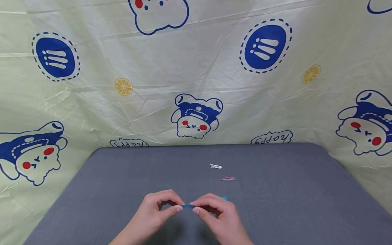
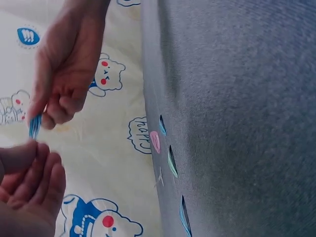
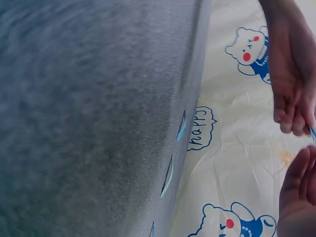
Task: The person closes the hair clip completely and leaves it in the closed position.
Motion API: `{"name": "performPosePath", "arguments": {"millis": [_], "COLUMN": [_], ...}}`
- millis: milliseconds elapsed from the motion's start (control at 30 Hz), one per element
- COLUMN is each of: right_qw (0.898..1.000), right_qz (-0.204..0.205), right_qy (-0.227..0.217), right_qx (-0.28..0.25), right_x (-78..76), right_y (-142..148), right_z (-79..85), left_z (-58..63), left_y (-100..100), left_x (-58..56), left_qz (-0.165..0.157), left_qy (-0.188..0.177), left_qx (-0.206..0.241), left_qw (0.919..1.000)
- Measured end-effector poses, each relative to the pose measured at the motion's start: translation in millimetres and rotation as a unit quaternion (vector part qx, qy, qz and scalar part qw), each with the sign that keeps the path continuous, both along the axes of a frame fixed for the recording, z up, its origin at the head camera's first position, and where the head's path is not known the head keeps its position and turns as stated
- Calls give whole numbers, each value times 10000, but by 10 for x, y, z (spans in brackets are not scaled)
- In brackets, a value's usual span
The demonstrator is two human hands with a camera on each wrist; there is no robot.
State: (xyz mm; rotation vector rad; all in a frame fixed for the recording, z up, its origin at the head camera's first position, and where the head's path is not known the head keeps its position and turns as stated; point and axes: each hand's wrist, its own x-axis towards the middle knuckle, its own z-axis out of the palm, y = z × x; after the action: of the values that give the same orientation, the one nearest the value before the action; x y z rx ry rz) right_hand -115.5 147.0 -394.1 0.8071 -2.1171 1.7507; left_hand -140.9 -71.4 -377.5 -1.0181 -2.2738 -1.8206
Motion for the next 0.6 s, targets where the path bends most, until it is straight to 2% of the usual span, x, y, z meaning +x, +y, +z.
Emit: {"name": "performPosePath", "arguments": {"millis": [133, 200, 267, 433, 533, 600], "right_qw": [9960, 9939, 9929, 9860, 9776, 9697], "right_qz": [831, 933, 832, 188, 212, 367], "right_qy": [-319, -588, -846, -1658, -2078, -2367], "right_qx": [-114, -72, -18, -50, -264, -483], "right_x": [-37, -39, -37, -27, -28, -30], "right_y": [61, 74, 74, 45, 30, 23], "right_z": [-2, 8, 16, 34, 31, 29], "left_z": [-27, -38, -46, -40, -18, -6], "left_y": [-34, -42, -42, -35, -45, -56], "left_x": [-50, -66, -76, -89, -87, -83], "left_qz": [-830, -983, -916, -453, -203, -65], "left_qy": [-359, -549, -699, -864, -796, -697], "left_qx": [342, 388, 318, 18, -79, -127], "left_qw": [9953, 9929, 9928, 9952, 9966, 9975]}}
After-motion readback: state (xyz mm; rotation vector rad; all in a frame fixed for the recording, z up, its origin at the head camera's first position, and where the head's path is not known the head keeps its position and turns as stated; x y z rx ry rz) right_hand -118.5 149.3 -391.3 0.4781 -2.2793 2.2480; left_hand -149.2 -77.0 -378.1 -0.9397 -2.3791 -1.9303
